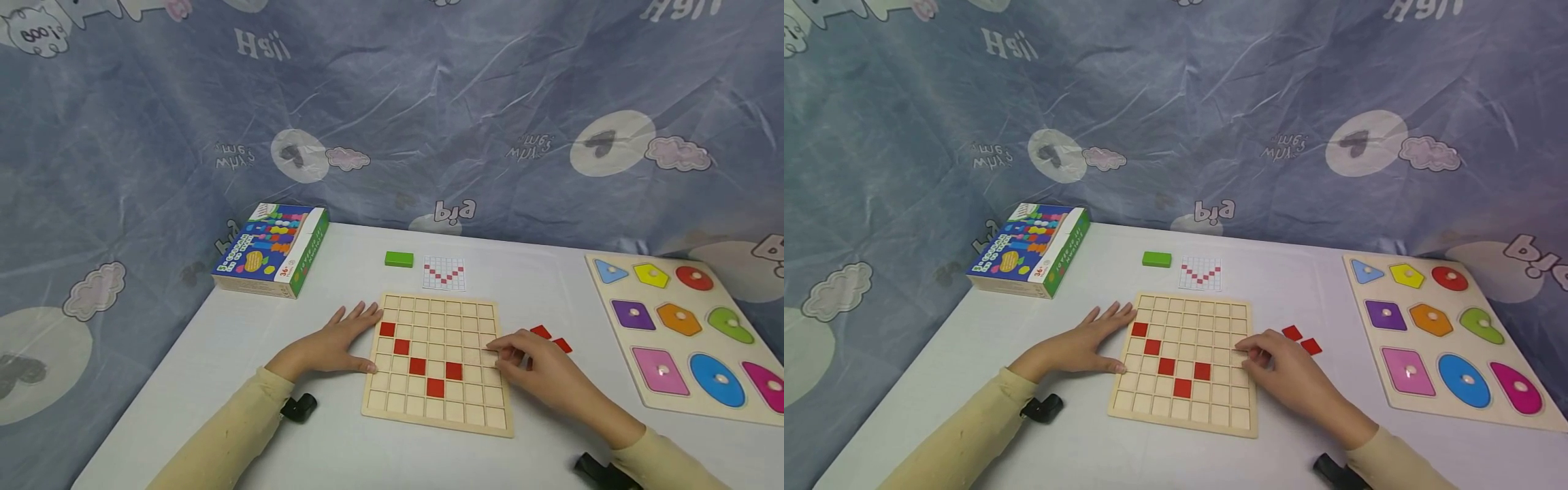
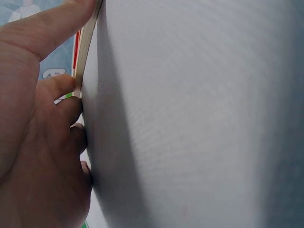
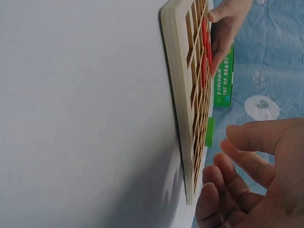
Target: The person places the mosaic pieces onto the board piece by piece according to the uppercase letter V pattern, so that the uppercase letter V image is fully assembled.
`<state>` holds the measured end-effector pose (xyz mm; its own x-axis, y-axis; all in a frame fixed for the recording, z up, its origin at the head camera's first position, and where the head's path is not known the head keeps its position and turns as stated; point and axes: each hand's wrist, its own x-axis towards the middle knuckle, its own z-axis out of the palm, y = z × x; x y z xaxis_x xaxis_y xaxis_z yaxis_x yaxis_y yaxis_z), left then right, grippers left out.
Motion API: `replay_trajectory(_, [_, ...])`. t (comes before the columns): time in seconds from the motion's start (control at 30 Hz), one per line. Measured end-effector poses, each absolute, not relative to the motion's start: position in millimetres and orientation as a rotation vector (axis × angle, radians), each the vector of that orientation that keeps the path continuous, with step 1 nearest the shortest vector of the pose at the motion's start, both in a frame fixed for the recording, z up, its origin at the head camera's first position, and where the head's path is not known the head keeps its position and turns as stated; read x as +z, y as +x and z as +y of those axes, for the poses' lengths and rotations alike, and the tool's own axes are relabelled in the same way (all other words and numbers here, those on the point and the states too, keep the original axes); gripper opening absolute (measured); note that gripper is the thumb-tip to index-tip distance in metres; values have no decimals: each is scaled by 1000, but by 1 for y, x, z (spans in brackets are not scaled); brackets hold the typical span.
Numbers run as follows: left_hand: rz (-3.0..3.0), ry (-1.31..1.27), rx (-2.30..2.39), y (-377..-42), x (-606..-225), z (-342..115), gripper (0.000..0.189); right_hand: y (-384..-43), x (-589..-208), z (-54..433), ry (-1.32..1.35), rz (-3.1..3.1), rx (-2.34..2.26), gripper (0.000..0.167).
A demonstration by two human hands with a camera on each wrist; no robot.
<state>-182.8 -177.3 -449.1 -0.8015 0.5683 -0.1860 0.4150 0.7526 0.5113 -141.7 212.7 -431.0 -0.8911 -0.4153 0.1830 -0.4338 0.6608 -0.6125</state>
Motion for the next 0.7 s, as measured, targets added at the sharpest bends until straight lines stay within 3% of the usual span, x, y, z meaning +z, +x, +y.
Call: replay_trajectory(0.7, [2621,775,658,-183,-451,-179,106,-172,-439,268,509,-2888,842,27])
